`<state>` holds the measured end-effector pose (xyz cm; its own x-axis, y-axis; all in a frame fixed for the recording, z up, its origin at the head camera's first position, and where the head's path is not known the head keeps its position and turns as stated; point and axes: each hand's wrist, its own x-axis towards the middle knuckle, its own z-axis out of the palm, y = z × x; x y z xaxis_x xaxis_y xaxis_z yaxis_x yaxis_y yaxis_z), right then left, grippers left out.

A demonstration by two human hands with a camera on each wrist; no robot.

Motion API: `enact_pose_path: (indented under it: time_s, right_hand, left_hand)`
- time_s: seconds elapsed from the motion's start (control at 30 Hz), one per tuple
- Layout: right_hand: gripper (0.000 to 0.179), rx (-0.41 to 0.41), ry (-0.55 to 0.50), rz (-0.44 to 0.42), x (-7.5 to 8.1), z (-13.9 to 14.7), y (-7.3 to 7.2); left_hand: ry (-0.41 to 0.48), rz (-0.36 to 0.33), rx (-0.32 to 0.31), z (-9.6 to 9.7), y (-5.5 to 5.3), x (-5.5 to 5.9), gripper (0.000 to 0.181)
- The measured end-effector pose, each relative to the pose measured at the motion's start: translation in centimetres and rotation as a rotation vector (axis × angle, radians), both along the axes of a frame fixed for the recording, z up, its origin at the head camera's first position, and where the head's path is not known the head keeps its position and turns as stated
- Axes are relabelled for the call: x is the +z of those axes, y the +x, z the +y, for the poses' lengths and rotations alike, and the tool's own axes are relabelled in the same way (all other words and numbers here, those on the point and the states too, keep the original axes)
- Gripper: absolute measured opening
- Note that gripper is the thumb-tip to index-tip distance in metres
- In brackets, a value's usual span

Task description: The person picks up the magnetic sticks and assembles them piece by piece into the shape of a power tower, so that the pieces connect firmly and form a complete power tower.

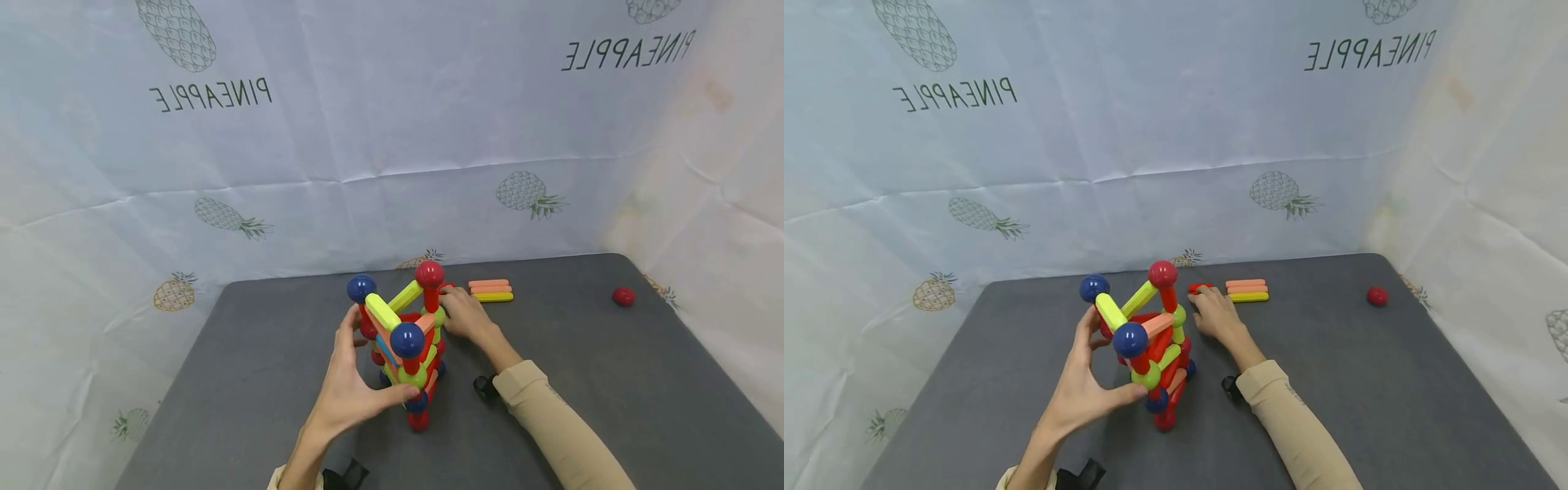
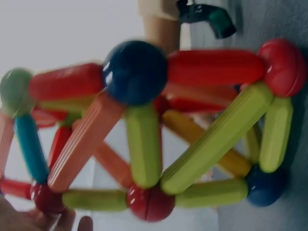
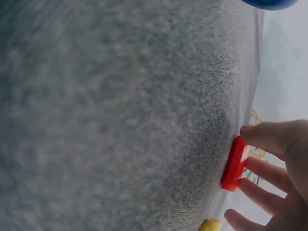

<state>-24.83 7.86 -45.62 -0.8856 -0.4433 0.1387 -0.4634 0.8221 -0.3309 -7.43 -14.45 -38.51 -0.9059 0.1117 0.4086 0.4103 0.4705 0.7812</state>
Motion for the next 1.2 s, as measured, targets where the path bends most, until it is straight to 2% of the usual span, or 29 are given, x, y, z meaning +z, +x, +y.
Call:
enact_pose_path:
  time_s: [0.1,0.27,0.37,0.43,0.53,0.67,0.77,0.9,1.07,1.13,1.2]
  right_hand:
    - [0.019,-0.005,-0.002,0.035,-0.3,0.1,0.0]
    - [0.024,0.006,0.0,0.115,-0.8,0.4,-0.1]
    - [0.024,-0.005,0.002,0.128,-1.0,0.6,-0.1]
    - [0.023,-0.013,-0.01,0.103,-1.1,0.8,-0.1]
    - [0.024,-0.017,-0.05,0.019,-1.0,1.1,0.2]
    - [0.026,-0.006,-0.109,-0.038,0.0,2.1,0.6]
    - [0.025,0.004,-0.205,0.003,1.9,3.2,1.0]
    - [0.03,0.009,-0.375,0.122,5.7,4.7,2.0]
    - [0.035,0.03,-0.595,0.298,11.5,5.9,4.5]
    - [0.036,0.064,-0.673,0.381,13.4,6.0,5.9]
    - [0.038,0.112,-0.736,0.458,15.1,5.9,7.3]
  left_hand:
    - [-0.013,-0.059,0.043,0.7,0.2,0.0,0.11]
    - [-0.03,-0.046,0.081,0.9,0.3,0.0,0.1]
    - [-0.043,-0.033,0.085,0.9,0.3,0.0,0.099]
    - [-0.046,-0.02,0.079,1.0,0.2,-0.1,0.099]
    - [-0.051,0.012,0.068,0.9,0.0,-0.2,0.097]
    - [-0.052,0.049,0.028,0.7,-0.4,-0.5,0.099]
    - [-0.041,0.066,-0.036,0.4,-0.8,-0.6,0.1]
    - [-0.034,0.085,-0.129,0.1,-1.1,-0.9,0.099]
    - [-0.051,0.045,-0.124,0.7,-1.0,-1.1,0.102]
    - [-0.052,0.04,-0.123,0.9,-1.1,-1.0,0.102]
    - [-0.046,0.052,-0.152,0.9,-1.3,-0.9,0.099]
